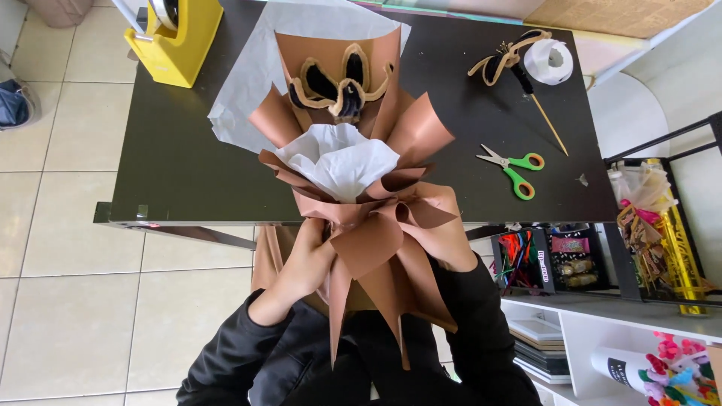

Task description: The person folds a sheet of brown decorative paper by hand into a pleated, bow-like shape. They then place the folded paper around a bouquet-like arrangement on the table and continue folding another sheet of brown paper in the same manner.

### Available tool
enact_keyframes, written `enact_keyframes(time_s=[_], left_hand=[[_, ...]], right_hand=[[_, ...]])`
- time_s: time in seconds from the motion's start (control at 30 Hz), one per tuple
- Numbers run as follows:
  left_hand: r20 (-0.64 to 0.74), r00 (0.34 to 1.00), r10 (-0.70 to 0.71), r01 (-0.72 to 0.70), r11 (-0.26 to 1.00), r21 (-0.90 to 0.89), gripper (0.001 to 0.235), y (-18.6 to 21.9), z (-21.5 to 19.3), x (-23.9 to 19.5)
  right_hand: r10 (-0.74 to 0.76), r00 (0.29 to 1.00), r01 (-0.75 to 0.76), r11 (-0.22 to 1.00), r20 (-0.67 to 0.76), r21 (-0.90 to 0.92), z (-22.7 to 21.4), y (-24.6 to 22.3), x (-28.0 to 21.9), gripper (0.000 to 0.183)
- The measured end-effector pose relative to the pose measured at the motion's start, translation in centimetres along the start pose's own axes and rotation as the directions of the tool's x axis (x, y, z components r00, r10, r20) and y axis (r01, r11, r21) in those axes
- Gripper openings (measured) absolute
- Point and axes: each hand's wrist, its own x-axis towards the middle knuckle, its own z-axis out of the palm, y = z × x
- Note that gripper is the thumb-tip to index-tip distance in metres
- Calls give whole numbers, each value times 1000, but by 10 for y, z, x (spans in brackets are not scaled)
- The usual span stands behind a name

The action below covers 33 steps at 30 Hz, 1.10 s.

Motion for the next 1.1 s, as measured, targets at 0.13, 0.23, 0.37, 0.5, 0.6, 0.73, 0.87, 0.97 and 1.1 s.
enact_keyframes(time_s=[0.13, 0.23, 0.37, 0.5, 0.6, 0.73, 0.87, 0.97, 1.1], left_hand=[[8, 1000, 21, -21, 999, -28, 23, -14, -5, 5], [17, 999, 49, -48, 997, -55, 22, -24, -8, 8], [30, 996, 88, -85, 992, -92, 20, -38, -12, 12], [43, 991, 129, -122, 984, -127, 19, -53, -15, 14], [52, 992, 115, -114, 993, -26, 33, -72, -18, 16], [61, 996, 63, -63, 998, -3, 41, -81, -14, 15], [22, 1000, -13, 16, 989, -144, 31, -68, -8, 13], [11, 1000, -19, 20, 993, -117, 38, -81, -11, 16], [34, 999, 17, -14, 996, -84, 35, -85, -12, 16]], right_hand=[[49, 999, -48, 997, -9, 53, 6, -1, 2, 18], [541, 827, -177, 507, 151, -844, 5, 2, 3, 44], [28, 982, 39, 939, 188, -343, -4, 28, -1, 12], [-383, 916, 337, 896, 121, 288, -7, 95, -3, 70], [-327, 932, 288, 930, 154, 229, 0, 49, -4, 56], [-282, 947, 257, 952, 154, 164, 9, 18, -6, 27], [-275, 954, 293, 936, 115, -193, 12, 7, -12, 14], [-304, 951, 307, 888, 66, -342, 6, 28, -21, 16], [-392, 919, 375, 826, 51, -422, 9, 28, -22, 16]])
